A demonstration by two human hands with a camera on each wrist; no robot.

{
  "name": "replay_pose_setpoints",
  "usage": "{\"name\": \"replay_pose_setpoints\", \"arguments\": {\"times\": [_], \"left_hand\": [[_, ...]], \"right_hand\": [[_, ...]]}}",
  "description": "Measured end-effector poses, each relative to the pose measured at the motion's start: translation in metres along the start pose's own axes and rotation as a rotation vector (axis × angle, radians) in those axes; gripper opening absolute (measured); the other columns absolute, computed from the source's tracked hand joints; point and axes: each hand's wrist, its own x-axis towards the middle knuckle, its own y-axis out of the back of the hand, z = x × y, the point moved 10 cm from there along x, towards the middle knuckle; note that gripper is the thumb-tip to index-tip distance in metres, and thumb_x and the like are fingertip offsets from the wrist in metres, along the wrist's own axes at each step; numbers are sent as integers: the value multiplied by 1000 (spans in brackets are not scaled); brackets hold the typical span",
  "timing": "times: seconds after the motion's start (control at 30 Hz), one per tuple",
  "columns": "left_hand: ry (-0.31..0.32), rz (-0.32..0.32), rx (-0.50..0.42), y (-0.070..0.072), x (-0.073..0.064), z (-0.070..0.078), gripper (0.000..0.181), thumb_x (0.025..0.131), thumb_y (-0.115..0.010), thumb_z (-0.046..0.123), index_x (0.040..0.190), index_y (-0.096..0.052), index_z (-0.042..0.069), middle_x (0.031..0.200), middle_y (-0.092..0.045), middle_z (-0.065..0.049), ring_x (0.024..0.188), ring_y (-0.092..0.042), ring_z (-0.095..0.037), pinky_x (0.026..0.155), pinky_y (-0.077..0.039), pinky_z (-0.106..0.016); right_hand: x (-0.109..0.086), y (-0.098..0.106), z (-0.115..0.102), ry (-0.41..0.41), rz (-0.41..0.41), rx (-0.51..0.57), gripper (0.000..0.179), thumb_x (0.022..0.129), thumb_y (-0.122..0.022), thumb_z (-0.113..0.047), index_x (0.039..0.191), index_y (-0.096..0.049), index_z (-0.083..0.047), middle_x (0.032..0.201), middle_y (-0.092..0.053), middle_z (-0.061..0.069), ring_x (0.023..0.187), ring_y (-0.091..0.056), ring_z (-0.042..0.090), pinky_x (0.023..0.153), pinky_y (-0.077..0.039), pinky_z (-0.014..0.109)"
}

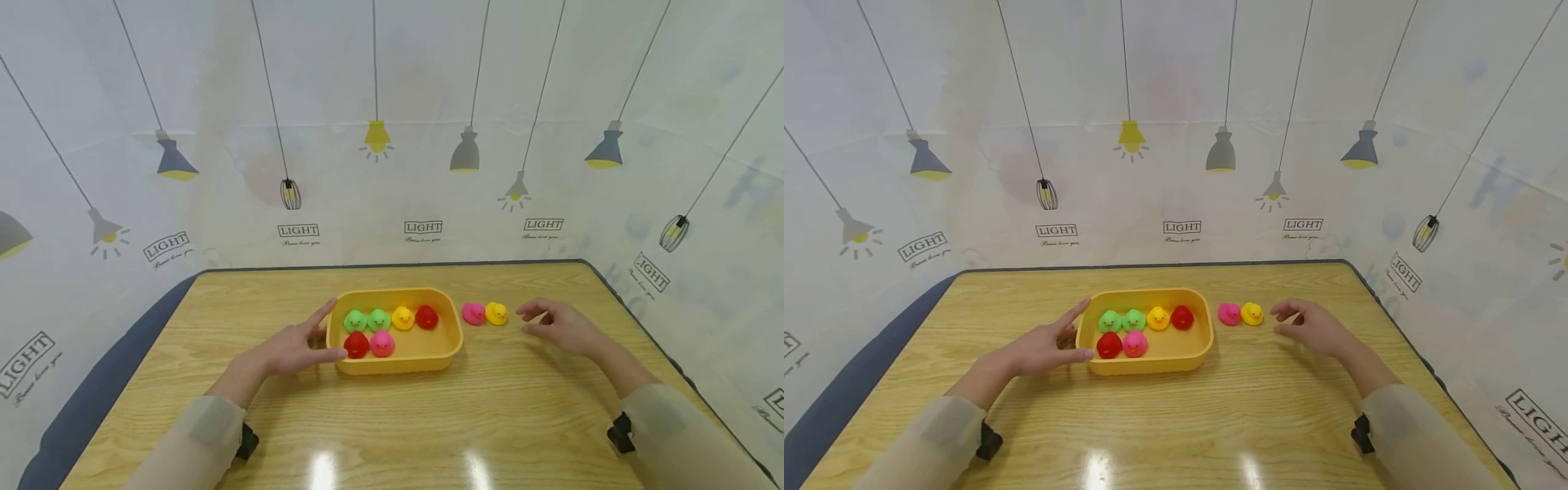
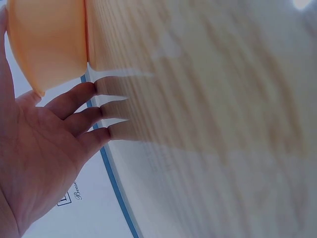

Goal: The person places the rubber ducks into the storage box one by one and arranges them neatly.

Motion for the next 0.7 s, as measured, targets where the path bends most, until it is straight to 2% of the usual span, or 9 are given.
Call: {"name": "replay_pose_setpoints", "arguments": {"times": [0.1,0.33,0.7], "left_hand": [[-4,0,2,0,0,0,113,92,-69,81,175,0,49,165,-57,-14,157,-45,-50,125,-33,-76],[-7,1,6,0,0,0,113,92,-69,81,175,1,49,166,-57,-13,157,-45,-50,125,-33,-76],[-12,1,-1,0,1,-1,113,92,-69,81,175,0,49,165,-57,-14,157,-45,-50,125,-33,-75]], "right_hand": [[8,0,3,-13,2,-4,41,108,-71,-20,145,-65,-4,137,-69,24,98,-64,23,82,-56,32],[21,-4,11,-54,-26,35,47,109,-71,-21,151,-60,-6,149,-61,27,105,-65,27,79,-58,38],[38,-16,10,-52,-42,60,43,107,-73,-20,148,-63,-10,151,-62,23,108,-66,27,86,-57,35]]}}
